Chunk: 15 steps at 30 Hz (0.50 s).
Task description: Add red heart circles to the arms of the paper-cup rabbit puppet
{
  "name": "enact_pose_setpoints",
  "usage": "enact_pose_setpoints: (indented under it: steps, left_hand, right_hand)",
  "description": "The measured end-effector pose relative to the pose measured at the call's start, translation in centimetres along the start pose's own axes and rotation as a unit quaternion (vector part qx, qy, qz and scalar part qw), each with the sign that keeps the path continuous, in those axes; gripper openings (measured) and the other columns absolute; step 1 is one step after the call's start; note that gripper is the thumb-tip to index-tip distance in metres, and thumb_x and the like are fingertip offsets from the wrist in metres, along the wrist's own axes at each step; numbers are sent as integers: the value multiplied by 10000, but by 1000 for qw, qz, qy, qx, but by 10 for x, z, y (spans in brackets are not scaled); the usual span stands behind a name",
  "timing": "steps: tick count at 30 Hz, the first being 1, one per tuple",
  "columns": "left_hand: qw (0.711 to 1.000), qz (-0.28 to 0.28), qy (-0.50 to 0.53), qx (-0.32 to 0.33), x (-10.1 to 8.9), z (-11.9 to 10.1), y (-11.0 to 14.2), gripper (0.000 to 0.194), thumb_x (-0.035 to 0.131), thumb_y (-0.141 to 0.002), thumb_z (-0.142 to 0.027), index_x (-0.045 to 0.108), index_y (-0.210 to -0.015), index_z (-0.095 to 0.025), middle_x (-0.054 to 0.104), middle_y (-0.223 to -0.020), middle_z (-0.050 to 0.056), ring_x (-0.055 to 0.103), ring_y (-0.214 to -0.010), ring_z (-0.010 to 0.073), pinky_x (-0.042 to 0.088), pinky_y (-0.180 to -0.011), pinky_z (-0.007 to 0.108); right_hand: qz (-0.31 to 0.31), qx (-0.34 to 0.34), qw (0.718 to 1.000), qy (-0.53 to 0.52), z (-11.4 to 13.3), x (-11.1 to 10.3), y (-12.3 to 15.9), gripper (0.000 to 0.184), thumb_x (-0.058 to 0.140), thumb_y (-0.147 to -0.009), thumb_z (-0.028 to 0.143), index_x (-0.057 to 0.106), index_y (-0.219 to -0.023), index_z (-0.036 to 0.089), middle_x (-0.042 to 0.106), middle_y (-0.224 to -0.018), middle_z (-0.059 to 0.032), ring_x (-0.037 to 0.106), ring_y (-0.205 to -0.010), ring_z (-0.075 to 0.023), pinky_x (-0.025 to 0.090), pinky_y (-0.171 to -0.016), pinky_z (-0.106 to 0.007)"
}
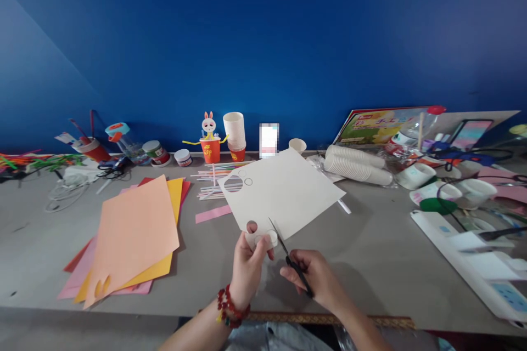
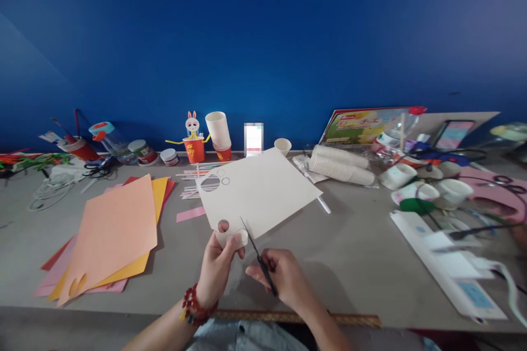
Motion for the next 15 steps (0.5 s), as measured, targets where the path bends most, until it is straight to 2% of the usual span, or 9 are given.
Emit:
enact_pose_setpoints:
  steps: [8,15]
  left_hand:
    - [1000,15,-22,-3,-1,-4,-1,387,749,-797,-419,449,-924,-208,580,-664,-50,504,-543,80,460,-536,200]
    - [999,22,-28,-6,-1,-4,-4,421,757,-784,-450,442,-925,-208,589,-686,-48,503,-550,79,454,-536,196]
  right_hand:
    - [28,15,999,29,1,-7,0,577,714,-742,639,370,-538,223,404,-441,68,392,-446,-99,256,-462,-236]
    - [38,-8,997,67,4,-16,-5,553,720,-769,580,387,-519,216,436,-446,51,411,-467,-111,270,-466,-235]
Point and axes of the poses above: each hand's wrist, its own y-axis away from the middle knuckle, its own x-axis out of the palm, z = x × y, the point moved 5 cm from there along -y, towards the middle knuckle
